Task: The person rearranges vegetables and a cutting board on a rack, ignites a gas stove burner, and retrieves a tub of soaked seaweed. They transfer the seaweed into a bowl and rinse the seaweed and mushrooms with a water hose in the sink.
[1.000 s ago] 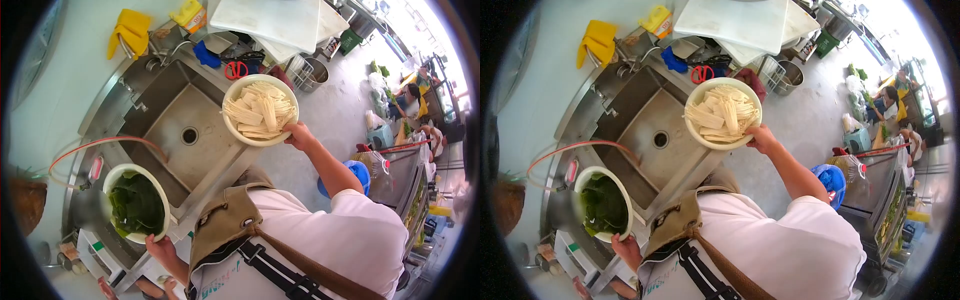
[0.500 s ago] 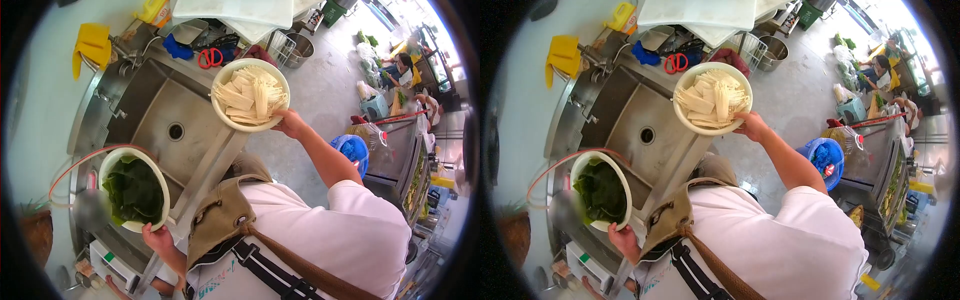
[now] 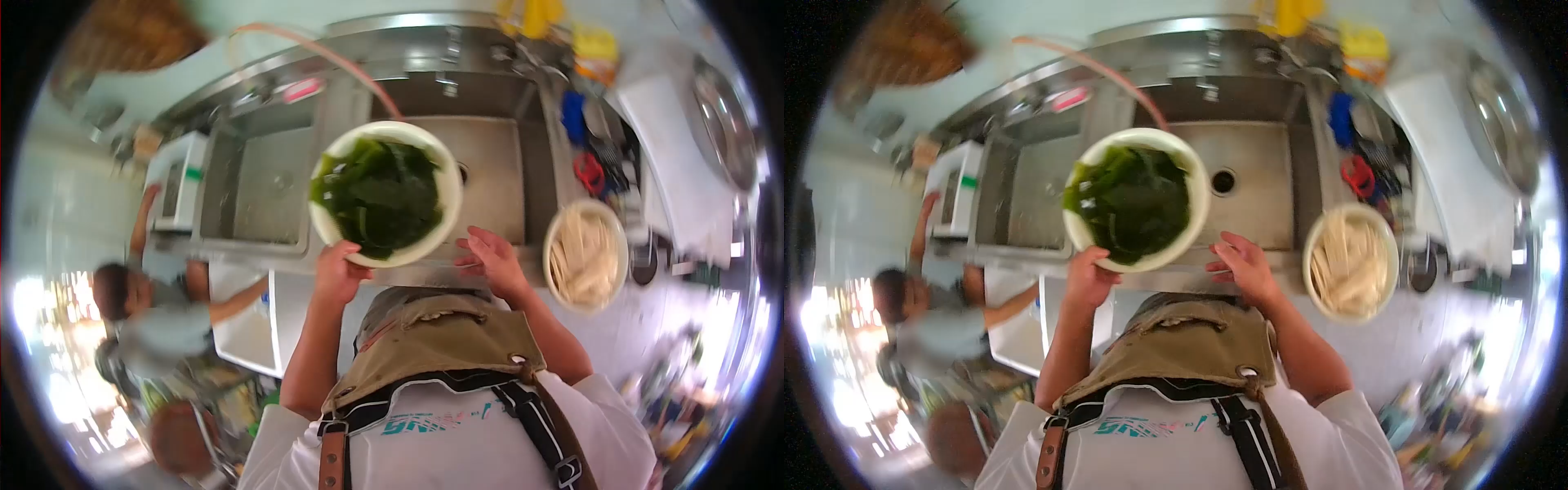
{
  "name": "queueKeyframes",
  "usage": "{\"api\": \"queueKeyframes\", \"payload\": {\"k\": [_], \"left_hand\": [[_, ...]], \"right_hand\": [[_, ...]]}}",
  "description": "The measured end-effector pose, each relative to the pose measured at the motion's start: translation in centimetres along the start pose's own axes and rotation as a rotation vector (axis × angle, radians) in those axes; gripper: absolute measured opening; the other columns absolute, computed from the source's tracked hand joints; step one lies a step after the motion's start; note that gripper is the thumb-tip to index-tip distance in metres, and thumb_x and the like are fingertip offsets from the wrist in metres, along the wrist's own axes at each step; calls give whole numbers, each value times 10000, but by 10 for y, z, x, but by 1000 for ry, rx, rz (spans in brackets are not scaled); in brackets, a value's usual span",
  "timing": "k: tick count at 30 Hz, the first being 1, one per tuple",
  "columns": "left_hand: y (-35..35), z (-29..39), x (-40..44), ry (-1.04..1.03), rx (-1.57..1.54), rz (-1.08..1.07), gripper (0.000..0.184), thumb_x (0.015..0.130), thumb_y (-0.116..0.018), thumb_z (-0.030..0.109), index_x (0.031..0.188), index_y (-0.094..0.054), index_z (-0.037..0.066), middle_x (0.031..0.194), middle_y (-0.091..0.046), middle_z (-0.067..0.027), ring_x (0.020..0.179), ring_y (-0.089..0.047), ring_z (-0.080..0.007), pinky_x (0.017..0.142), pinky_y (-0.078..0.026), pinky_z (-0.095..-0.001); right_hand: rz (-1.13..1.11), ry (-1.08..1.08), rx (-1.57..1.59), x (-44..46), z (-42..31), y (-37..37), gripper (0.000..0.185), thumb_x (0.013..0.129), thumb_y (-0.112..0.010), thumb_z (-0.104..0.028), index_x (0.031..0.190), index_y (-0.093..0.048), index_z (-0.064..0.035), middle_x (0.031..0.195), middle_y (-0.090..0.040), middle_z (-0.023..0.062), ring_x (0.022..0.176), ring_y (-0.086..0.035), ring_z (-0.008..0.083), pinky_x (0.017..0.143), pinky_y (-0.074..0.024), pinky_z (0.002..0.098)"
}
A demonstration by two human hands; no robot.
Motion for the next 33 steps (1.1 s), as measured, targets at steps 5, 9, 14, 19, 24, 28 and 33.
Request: {"api": "queueKeyframes", "payload": {"k": [5, 9, 14, 19, 24, 28, 33], "left_hand": [[-18, -16, -31, -26, 17, -67, 414, 804, -609, 157, 1140, -463, -36, 851, -604, -166, 633, -629, -245, 488, -539, -365], [-29, -28, -53, 1, -75, -82, 509, 836, -602, 171, 1260, -418, -42, 1036, -612, -151, 711, -637, -210, 591, -554, -310], [57, -102, -104, -69, 17, 26, 531, 852, -607, 187, 1309, -431, -20, 1045, -612, -116, 737, -621, -165, 637, -522, -285], [216, -253, -162, 63, 294, 708, 363, 768, -568, 89, 1089, -591, -78, 774, -648, -141, 629, -622, -199, 582, -500, -321], [269, -323, -214, 179, -153, 711, 285, 772, -544, 56, 1029, -614, -44, 775, -623, -105, 574, -595, -173, 500, -473, -268], [308, -336, -227, 237, -137, 713, 257, 783, -524, 61, 1004, -619, -27, 789, -618, -104, 566, -589, -172, 463, -465, -271], [341, -365, -241, 280, -169, 734, 185, 796, -527, 93, 921, -614, -12, 775, -602, -87, 569, -582, -166, 457, -460, -272]], "right_hand": [[-232, -247, 94, 44, -2, -39, 450, 843, -547, -108, 1270, -425, -38, 1117, -586, 156, 883, -633, 284, 582, -539, 410], [-245, -328, 61, 71, 12, -3, 427, 782, -534, -38, 1203, -462, -39, 1068, -595, 149, 826, -634, 279, 498, -524, 370], [-157, -229, -11, 63, 34, -22, 391, 765, -561, -3, 1149, -485, -21, 906, -619, 144, 607, -618, 250, 407, -493, 322], [-264, -202, -1, 64, 89, -85, 372, 818, -543, 2, 1183, -471, -8, 986, -613, 161, 749, -633, 265, 521, -537, 335], [-248, -241, 36, 62, 140, -132, 349, 829, -546, -20, 1169, -470, -10, 968, -614, 147, 741, -625, 245, 570, -545, 354], [-153, -204, -118, 62, 146, -152, 310, 831, -547, -30, 1133, -481, -11, 943, -611, 136, 706, -613, 230, 569, -540, 358], [29, -162, -157, 52, 140, -155, 265, 841, -620, -110, 1080, -523, -49, 979, -607, 132, 755, -602, 225, 620, -510, 373]]}}
Point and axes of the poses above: each hand's wrist, its own x-axis towards the middle knuckle, its own y-axis out of the back of the hand, z = x × y, the point moved 5 cm from there along x, towards the middle knuckle
